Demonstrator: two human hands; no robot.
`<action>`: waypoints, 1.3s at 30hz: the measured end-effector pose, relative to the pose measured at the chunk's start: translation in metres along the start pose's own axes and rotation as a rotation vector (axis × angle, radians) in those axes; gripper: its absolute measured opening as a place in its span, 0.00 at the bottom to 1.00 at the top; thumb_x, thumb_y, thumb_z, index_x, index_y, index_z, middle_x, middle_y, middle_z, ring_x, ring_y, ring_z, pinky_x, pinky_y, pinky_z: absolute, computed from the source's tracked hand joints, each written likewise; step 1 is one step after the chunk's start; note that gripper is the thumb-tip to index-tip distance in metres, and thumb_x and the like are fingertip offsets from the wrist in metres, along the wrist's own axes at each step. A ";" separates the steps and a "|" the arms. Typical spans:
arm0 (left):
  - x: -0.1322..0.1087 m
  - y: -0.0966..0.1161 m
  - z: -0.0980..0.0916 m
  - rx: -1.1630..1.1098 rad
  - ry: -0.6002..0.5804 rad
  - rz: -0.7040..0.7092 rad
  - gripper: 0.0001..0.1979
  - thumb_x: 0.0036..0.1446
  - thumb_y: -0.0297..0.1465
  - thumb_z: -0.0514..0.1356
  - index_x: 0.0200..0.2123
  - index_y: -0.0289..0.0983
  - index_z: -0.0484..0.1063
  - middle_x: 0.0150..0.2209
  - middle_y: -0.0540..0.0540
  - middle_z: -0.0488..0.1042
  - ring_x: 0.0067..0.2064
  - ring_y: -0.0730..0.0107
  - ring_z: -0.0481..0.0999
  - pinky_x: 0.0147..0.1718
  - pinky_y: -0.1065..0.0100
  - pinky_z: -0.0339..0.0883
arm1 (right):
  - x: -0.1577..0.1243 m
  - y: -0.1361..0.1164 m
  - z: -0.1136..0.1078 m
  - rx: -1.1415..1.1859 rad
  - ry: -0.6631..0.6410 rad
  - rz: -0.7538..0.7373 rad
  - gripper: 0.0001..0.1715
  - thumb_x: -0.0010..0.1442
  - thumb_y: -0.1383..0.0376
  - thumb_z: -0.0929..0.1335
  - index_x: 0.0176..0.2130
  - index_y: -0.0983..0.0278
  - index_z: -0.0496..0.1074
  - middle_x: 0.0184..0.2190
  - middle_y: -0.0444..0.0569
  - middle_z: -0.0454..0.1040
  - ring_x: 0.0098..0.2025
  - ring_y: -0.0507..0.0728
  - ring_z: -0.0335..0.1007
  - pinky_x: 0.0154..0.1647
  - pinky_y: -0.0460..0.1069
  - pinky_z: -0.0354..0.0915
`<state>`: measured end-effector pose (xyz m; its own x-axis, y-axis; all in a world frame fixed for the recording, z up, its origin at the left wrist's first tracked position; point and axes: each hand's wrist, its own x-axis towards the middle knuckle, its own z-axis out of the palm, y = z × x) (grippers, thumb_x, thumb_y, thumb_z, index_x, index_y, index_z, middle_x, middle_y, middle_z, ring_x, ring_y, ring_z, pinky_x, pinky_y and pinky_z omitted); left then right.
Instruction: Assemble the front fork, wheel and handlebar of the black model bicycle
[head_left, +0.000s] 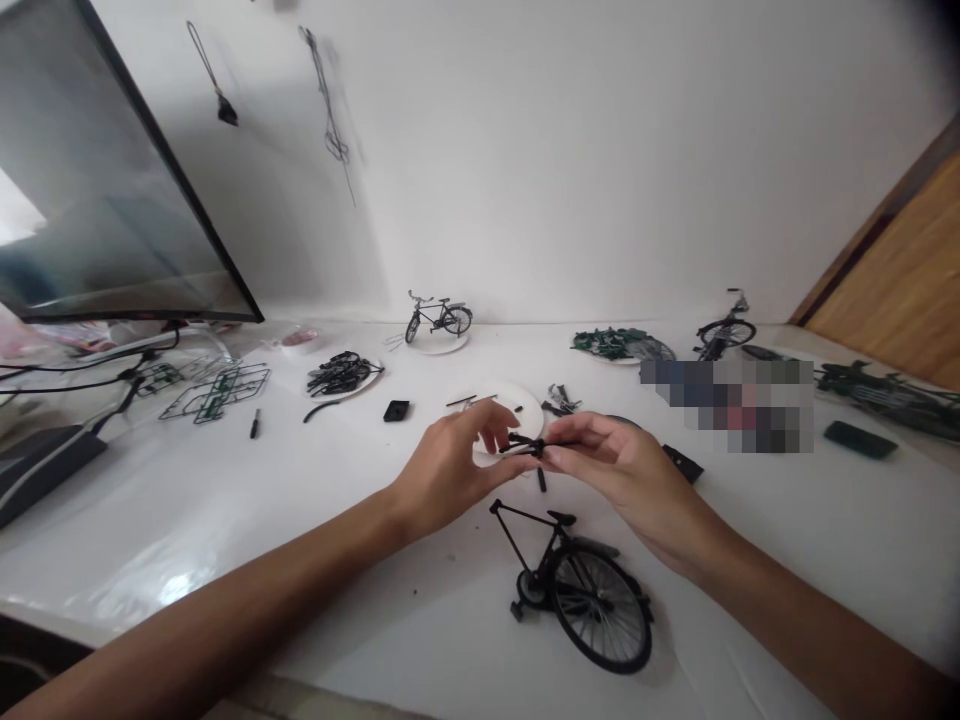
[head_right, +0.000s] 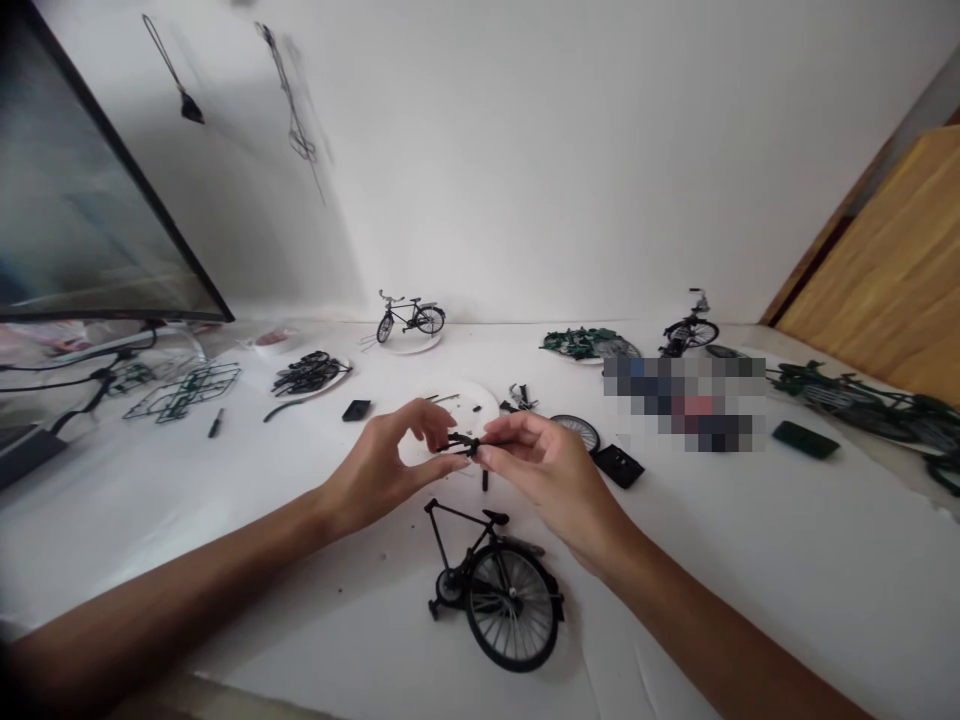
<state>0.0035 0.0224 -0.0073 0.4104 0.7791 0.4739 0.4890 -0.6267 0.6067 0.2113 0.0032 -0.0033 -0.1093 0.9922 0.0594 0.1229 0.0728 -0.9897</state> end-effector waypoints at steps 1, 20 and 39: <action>0.000 0.001 0.000 -0.025 -0.048 -0.042 0.17 0.57 0.45 0.64 0.40 0.38 0.69 0.34 0.49 0.75 0.35 0.70 0.73 0.35 0.66 0.67 | 0.000 0.000 -0.001 -0.037 0.002 -0.039 0.12 0.55 0.60 0.74 0.39 0.62 0.74 0.38 0.47 0.78 0.41 0.55 0.76 0.46 0.50 0.70; 0.001 0.008 -0.008 -0.191 -0.292 -0.012 0.19 0.55 0.43 0.66 0.45 0.37 0.75 0.42 0.46 0.79 0.43 0.66 0.76 0.43 0.68 0.68 | -0.007 -0.008 -0.001 -0.343 -0.096 -0.390 0.04 0.61 0.65 0.70 0.38 0.57 0.76 0.38 0.43 0.78 0.43 0.53 0.75 0.45 0.47 0.70; -0.001 0.006 -0.007 -0.062 -0.232 0.125 0.11 0.63 0.37 0.60 0.41 0.35 0.74 0.28 0.50 0.73 0.29 0.75 0.69 0.31 0.71 0.65 | -0.009 -0.011 0.001 -0.446 -0.078 -0.522 0.07 0.62 0.66 0.69 0.39 0.55 0.78 0.39 0.45 0.78 0.43 0.57 0.75 0.45 0.52 0.72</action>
<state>0.0006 0.0186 0.0002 0.6337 0.6665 0.3927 0.3781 -0.7097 0.5945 0.2100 -0.0069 0.0067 -0.3334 0.8069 0.4877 0.4266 0.5904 -0.6852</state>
